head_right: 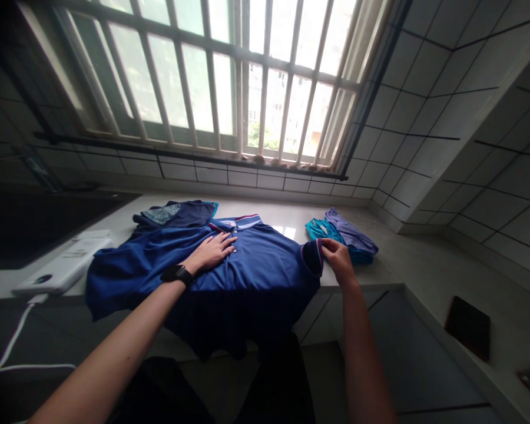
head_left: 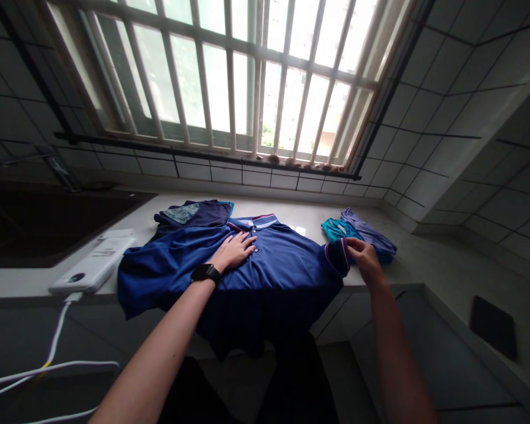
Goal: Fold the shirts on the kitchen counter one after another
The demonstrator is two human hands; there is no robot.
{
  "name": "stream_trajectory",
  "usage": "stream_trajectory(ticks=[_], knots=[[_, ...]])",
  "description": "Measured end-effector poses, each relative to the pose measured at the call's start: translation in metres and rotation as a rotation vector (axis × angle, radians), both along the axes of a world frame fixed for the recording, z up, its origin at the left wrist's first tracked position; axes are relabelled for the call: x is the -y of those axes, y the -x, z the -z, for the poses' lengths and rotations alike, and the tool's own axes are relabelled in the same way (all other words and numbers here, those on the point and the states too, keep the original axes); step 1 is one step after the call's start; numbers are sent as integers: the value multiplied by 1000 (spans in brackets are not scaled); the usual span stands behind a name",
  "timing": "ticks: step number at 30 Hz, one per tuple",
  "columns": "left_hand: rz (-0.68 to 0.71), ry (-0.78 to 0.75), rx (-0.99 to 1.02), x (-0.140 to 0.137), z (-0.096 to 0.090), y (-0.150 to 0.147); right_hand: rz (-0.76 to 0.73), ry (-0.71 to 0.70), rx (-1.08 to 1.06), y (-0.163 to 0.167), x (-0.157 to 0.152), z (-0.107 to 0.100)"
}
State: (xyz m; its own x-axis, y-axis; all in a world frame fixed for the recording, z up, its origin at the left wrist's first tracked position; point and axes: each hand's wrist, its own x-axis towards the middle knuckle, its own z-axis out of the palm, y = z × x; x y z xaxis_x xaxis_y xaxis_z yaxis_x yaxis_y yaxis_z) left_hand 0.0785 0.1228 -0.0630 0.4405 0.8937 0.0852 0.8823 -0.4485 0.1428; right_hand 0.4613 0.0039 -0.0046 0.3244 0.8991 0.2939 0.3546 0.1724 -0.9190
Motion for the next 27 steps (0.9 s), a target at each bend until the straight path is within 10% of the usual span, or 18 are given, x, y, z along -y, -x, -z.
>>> stream_trajectory(ticks=[6,13,22,27], knots=[[5,-5,-3,0,1,0,146,-177,124,-8,-10,-1],[4,10,-22,1,0,0,348,27,419,-6,-17,3],[13,0,-46,1,0,0,-245,42,-10,34,-37,6],[17,-20,-42,-1,3,1,-234,-3,365,34,-34,21]])
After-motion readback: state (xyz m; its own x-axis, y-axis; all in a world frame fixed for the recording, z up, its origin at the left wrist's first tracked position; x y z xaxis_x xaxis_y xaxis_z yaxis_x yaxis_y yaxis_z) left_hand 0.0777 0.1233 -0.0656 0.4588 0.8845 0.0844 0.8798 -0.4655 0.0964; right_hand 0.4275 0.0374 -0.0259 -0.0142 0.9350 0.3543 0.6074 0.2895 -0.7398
